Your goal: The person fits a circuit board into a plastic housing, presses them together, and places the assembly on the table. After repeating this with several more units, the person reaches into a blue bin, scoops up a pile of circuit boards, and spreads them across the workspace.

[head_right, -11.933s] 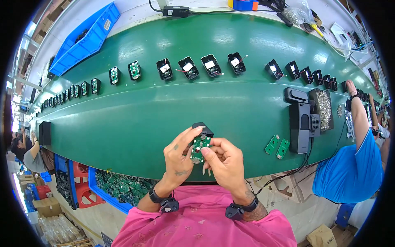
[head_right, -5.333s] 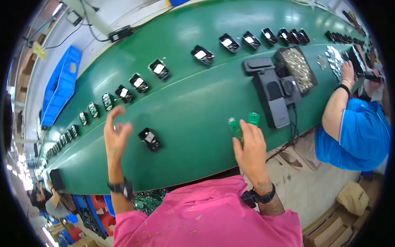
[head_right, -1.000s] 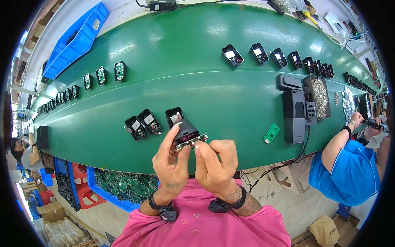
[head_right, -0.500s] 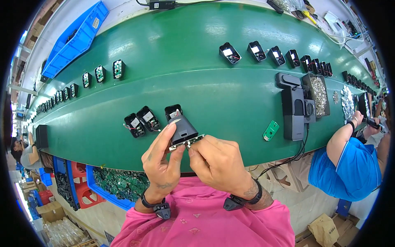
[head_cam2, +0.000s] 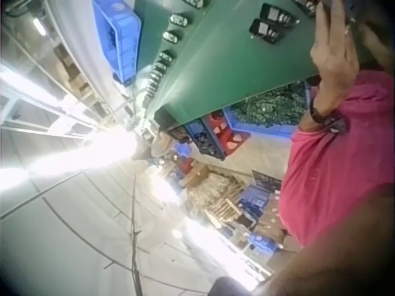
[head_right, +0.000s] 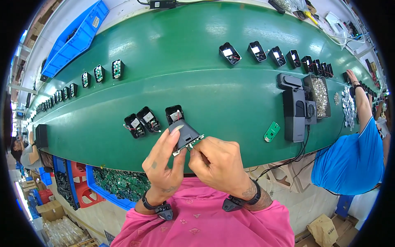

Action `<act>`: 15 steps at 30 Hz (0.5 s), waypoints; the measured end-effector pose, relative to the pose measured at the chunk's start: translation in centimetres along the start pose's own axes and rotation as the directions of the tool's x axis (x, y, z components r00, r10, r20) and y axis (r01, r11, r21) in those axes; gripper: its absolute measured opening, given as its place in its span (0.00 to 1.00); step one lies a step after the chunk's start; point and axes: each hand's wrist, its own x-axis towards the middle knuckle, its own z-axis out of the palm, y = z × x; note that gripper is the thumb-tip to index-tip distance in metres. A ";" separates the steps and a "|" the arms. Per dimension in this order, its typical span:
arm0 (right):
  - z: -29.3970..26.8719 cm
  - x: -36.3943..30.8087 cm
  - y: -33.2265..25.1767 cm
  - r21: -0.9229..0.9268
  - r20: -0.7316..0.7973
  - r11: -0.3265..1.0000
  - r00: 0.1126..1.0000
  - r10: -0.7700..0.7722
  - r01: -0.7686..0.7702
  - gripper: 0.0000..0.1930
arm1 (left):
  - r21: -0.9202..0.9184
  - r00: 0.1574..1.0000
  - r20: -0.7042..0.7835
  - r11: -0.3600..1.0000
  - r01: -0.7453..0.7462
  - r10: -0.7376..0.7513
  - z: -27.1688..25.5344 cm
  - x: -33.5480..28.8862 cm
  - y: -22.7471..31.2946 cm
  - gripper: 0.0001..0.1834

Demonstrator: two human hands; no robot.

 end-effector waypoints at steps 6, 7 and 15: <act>0.5 0.0 0.7 -0.003 -0.021 1.000 1.000 0.001 -0.002 0.04 | 0.020 0.997 0.009 0.997 0.079 -0.080 0.3 -0.6 0.0 0.26; 0.4 0.0 0.6 -0.009 -0.017 1.000 1.000 -0.001 0.000 0.04 | 0.019 0.997 0.007 0.997 0.077 -0.077 0.3 -0.7 -0.1 0.26; 1.1 0.0 0.5 -0.065 -0.051 0.997 0.997 -0.055 0.051 0.05 | 0.039 0.999 -0.025 0.999 0.022 -0.021 0.3 -0.3 -0.1 0.27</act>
